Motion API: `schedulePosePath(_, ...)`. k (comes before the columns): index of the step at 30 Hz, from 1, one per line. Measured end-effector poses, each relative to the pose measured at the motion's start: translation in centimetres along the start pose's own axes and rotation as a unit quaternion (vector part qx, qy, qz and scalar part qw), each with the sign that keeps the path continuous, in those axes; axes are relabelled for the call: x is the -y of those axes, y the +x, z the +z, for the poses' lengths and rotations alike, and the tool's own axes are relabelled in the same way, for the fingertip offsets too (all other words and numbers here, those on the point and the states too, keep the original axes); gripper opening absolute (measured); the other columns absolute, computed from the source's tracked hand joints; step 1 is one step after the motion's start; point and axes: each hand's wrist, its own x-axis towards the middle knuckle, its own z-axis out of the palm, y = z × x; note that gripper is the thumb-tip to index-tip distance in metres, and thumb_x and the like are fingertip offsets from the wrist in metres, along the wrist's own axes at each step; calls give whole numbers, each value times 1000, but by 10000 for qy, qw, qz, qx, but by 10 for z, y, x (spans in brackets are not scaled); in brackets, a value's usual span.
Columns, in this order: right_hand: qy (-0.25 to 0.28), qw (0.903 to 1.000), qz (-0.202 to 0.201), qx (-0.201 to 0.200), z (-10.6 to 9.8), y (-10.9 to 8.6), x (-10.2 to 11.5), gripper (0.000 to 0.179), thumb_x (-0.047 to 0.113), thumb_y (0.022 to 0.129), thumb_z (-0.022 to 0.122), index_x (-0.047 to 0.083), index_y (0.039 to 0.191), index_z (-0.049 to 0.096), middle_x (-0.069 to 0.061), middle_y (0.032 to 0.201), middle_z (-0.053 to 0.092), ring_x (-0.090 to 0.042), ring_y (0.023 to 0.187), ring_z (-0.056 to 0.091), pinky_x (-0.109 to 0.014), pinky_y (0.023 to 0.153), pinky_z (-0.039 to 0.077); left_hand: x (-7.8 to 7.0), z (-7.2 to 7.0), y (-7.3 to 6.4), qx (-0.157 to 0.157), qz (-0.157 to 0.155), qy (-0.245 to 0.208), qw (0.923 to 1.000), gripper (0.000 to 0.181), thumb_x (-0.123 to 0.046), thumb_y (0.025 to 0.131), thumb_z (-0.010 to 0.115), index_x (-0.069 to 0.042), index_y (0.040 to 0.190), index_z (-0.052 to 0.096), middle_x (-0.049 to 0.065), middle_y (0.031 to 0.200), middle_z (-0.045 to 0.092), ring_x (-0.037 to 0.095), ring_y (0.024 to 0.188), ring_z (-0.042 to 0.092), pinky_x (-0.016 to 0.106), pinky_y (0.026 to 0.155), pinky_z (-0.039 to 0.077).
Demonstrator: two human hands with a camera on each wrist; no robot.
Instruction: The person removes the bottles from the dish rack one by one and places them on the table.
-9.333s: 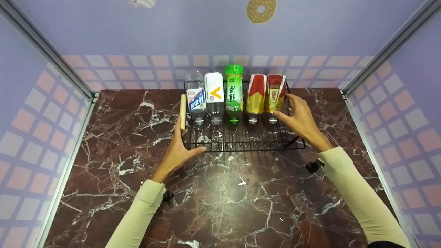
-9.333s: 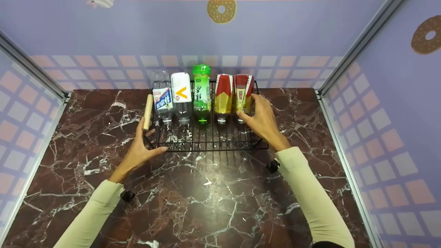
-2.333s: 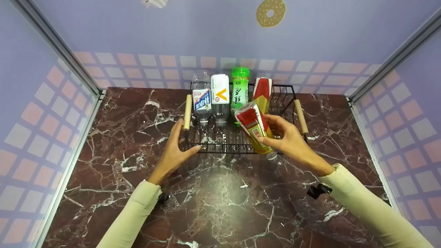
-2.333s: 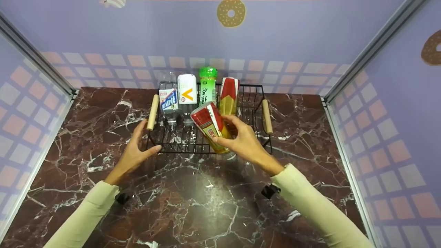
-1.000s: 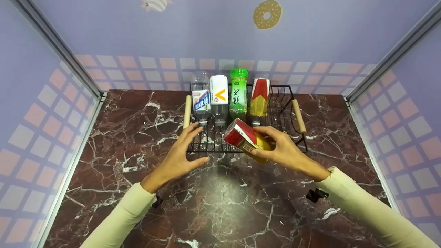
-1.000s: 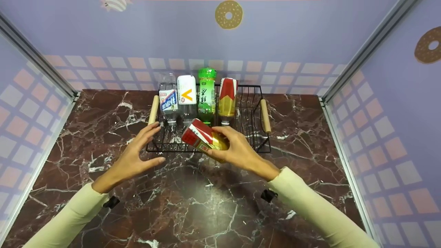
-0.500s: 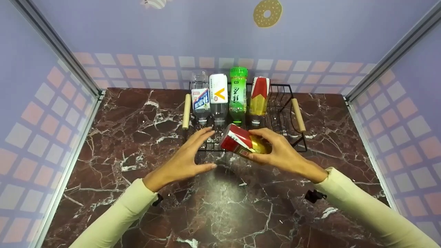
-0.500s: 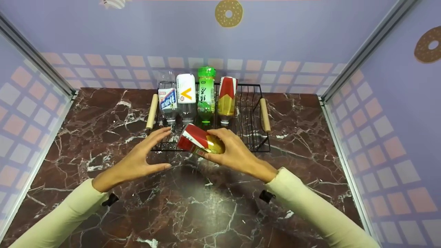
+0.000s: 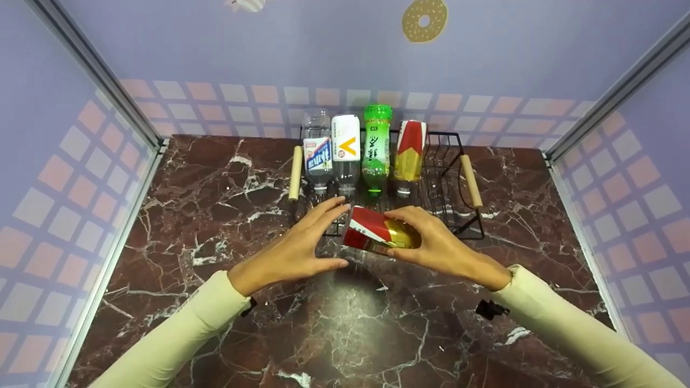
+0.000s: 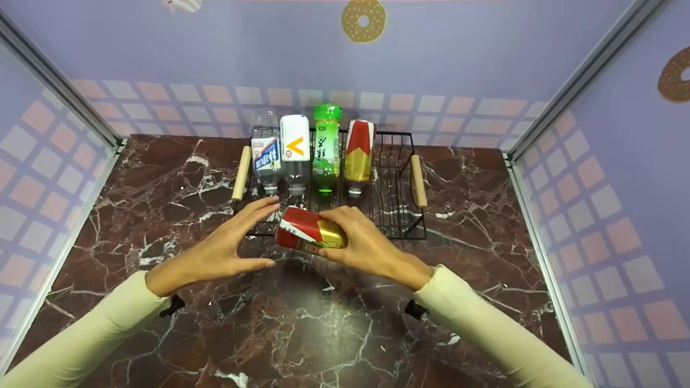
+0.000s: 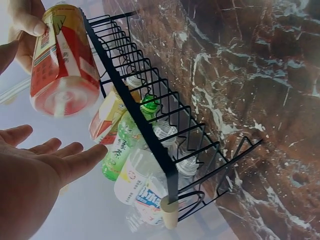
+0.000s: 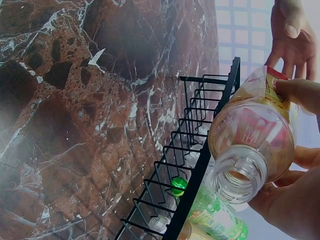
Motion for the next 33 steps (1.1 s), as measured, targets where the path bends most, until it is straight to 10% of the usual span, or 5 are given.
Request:
schedulePosePath(18,-533,9972,-508,124,8,-3,11,69,20,87,94,2,146,64,-12,142,68,-28,120,62,-46,95,60,-4,0,9,434,-190,109,9988,103,-35,95,87,-14,176,26,11,183,20,34,167,23,57,133,25)
schedulePosePath(33,-656,9948,-709,330,7,-2,19,67,15,87,94,5,144,60,-12,135,67,-25,114,61,-39,92,63,-2,10,21,436,340,288,9981,93,-26,93,89,-4,169,39,21,171,41,37,156,44,55,127,42)
